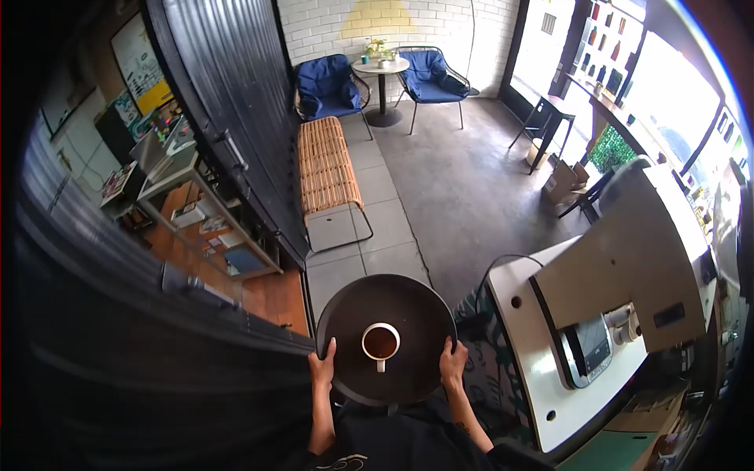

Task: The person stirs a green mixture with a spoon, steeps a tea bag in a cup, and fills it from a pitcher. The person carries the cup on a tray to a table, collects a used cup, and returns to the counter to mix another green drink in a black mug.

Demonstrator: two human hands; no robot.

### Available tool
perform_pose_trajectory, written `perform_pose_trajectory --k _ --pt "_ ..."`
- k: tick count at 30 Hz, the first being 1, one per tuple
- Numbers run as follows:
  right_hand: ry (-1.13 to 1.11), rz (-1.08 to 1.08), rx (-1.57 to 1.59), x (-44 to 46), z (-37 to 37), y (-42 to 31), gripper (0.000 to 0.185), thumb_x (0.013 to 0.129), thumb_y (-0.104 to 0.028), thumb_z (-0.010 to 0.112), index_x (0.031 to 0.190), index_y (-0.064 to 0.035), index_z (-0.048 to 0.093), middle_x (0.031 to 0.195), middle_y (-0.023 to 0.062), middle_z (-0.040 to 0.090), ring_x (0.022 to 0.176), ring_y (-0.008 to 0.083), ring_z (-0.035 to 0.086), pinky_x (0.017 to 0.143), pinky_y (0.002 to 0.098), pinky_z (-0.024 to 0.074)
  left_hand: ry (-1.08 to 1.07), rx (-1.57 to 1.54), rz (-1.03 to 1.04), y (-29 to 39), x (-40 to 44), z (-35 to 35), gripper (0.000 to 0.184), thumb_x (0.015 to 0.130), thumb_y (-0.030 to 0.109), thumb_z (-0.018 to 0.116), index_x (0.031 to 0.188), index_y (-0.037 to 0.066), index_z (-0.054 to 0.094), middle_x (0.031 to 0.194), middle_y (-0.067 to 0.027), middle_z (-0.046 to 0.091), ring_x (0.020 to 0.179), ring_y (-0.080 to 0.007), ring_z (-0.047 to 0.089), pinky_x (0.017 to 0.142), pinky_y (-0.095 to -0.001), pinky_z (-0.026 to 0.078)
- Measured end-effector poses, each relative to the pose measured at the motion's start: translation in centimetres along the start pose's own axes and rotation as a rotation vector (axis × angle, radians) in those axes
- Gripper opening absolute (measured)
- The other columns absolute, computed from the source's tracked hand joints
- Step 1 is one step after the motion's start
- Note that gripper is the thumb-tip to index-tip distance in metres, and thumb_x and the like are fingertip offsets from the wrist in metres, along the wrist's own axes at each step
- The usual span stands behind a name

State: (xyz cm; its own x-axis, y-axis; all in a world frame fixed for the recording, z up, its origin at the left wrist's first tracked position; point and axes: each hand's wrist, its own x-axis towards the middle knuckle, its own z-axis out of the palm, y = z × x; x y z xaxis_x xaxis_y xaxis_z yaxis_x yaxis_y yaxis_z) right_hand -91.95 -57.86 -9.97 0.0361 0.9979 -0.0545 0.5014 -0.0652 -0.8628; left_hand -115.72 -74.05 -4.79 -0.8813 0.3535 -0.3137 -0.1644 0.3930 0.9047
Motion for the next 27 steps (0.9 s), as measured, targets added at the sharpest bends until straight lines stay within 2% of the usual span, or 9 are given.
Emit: perform_pose_trajectory --k 2,7,9,11,13,18,20,23,27 --pt "0.028 0.029 0.097 2.7 2.8 -1.8 0.028 0.096 -0.014 0.054 0.08 0.0092 0.057 0.06 0.0126 0.052 0.054 0.0167 0.047 0.054 0.0384 0.0376 -0.031 0.01 0.02 1.6 5.1 0.9 0.054 0.084 0.042 0.073 0.099 -0.009 0.069 0.091 -0.0131 0.07 0.085 -0.019 0.065 0.078 -0.0348 0.05" --pt "0.085 0.006 0.088 10.8 8.8 -6.9 0.03 0.096 -0.016 0.055 0.078 0.0082 0.057 0.055 0.0088 0.048 0.053 0.014 0.043 0.052 0.0384 0.0365 0.019 0.107 0.139 8.8 15.4 6.0 0.068 0.079 0.051 0.075 0.101 -0.013 0.065 0.096 -0.0197 0.069 0.089 -0.0254 0.066 0.079 -0.0375 0.051" --pt "0.057 0.149 0.101 13.3 10.5 -8.3 0.031 0.094 -0.018 0.055 0.079 0.009 0.058 0.062 0.0205 0.058 0.056 0.0318 0.058 0.057 0.0437 0.042 -0.044 0.129 0.156 10.1 18.5 7.3 0.069 0.078 0.051 0.075 0.101 -0.013 0.065 0.097 -0.0217 0.069 0.092 -0.0272 0.066 0.08 -0.0385 0.051" --pt "0.125 0.152 0.106 15.2 11.7 -9.8 0.031 0.095 -0.018 0.055 0.079 0.0084 0.06 0.061 0.0179 0.058 0.054 0.0242 0.057 0.056 0.0427 0.0421 -0.028 0.288 0.112 10.7 22.6 9.7 0.07 0.078 0.052 0.076 0.102 -0.014 0.065 0.098 -0.0234 0.068 0.092 -0.0288 0.066 0.081 -0.0393 0.052" --pt "0.154 0.228 0.118 17.5 13.1 -10.3 0.032 0.095 -0.019 0.057 0.078 0.0082 0.058 0.057 0.0094 0.05 0.056 0.0139 0.047 0.053 0.0381 0.0377 -0.112 0.172 0.21 11.4 26.0 12.0 0.068 0.078 0.052 0.076 0.101 -0.012 0.066 0.099 -0.0228 0.068 0.094 -0.03 0.065 0.085 -0.0399 0.05" --pt "0.273 0.242 0.184 24.6 16.1 -10.5 0.033 0.095 -0.019 0.057 0.077 0.0078 0.058 0.055 0.0065 0.048 0.054 0.0124 0.043 0.051 0.038 0.0361 -0.193 0.236 0.127 15.6 32.0 19.1 0.065 0.08 0.05 0.076 0.103 -0.01 0.065 0.098 -0.0184 0.067 0.094 -0.0248 0.062 0.085 -0.038 0.049" --pt "0.233 0.322 0.124 28.1 16.8 -10.5 0.03 0.094 -0.019 0.056 0.081 0.0083 0.061 0.062 0.0175 0.059 0.056 0.0223 0.056 0.057 0.0422 0.0426 -0.226 0.257 0.149 17.8 34.2 22.5 0.064 0.08 0.048 0.076 0.103 -0.01 0.065 0.099 -0.0184 0.067 0.093 -0.0243 0.062 0.084 -0.0379 0.049" --pt "0.233 0.365 0.102 34.4 17.2 -11.1 0.03 0.095 -0.018 0.056 0.082 0.008 0.061 0.062 0.0174 0.058 0.057 0.0234 0.056 0.058 0.0422 0.0426 -0.305 0.298 0.148 21.7 36.7 28.1 0.061 0.081 0.045 0.076 0.105 -0.01 0.064 0.103 -0.0186 0.067 0.094 -0.0231 0.062 0.085 -0.0378 0.049" --pt "0.33 0.23 0.134 44.9 16.6 -12.6 0.029 0.094 -0.017 0.056 0.079 0.0079 0.058 0.06 0.0168 0.056 0.056 0.0253 0.054 0.058 0.0424 0.0413 -0.301 0.206 0.145 24.4 41.1 37.5 0.054 0.083 0.042 0.075 0.101 -0.008 0.068 0.1 -0.0149 0.069 0.092 -0.021 0.063 0.081 -0.037 0.05"
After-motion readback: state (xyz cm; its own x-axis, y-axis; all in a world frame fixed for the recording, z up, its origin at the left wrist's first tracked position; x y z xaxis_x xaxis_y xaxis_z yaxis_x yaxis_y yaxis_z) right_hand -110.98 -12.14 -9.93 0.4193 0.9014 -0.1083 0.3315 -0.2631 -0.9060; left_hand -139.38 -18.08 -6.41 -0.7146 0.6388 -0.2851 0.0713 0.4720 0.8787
